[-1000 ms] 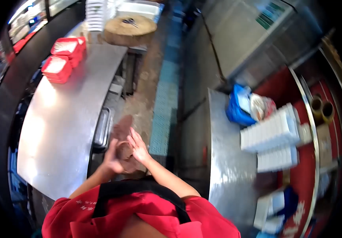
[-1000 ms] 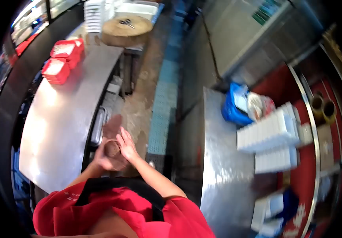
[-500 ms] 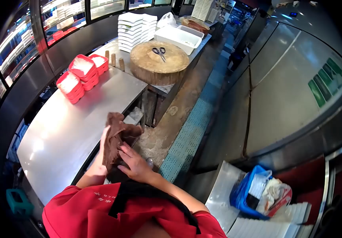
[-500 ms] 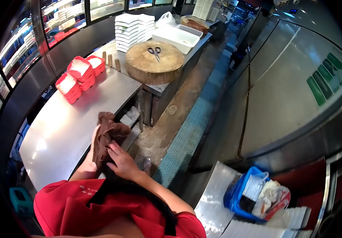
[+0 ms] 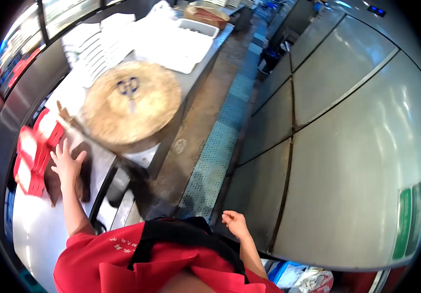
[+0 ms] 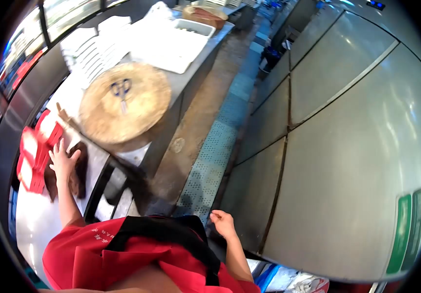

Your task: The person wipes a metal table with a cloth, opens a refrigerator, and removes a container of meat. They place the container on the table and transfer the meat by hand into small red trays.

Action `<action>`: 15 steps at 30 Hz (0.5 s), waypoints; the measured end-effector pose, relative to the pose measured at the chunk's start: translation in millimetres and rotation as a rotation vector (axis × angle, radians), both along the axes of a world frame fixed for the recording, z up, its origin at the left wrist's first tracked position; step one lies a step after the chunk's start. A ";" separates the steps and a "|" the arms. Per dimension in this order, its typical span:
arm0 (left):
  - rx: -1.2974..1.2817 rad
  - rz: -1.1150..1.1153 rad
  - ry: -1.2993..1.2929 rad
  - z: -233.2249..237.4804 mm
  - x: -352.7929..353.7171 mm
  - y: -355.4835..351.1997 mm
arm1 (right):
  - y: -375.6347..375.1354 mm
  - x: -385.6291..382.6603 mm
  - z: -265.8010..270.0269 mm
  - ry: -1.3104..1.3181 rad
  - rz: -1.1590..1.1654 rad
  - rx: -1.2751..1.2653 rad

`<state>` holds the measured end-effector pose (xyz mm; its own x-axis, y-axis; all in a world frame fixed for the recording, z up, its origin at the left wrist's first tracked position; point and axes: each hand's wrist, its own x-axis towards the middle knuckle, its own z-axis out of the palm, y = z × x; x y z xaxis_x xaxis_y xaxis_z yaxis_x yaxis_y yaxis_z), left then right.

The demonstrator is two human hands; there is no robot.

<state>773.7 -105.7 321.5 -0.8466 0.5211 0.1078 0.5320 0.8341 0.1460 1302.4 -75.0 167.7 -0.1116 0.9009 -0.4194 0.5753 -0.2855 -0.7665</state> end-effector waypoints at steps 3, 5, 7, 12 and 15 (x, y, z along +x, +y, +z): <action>0.356 -0.327 -0.007 -21.5 13.6 87.3 | 66.0 20.9 -7.4 0.106 -0.186 -0.170; 0.458 -0.435 -0.029 -12.6 41.0 146.1 | 125.8 29.6 -21.6 -0.016 0.001 0.059; 0.502 -0.449 -0.010 -6.4 62.3 198.8 | 191.5 24.2 -8.5 -0.048 0.083 0.150; 0.558 -0.349 0.042 36.3 94.6 299.4 | 342.6 30.2 -7.5 0.022 0.130 0.158; 0.531 -0.302 0.110 49.4 100.0 351.3 | 429.9 28.5 -4.2 0.123 0.114 0.104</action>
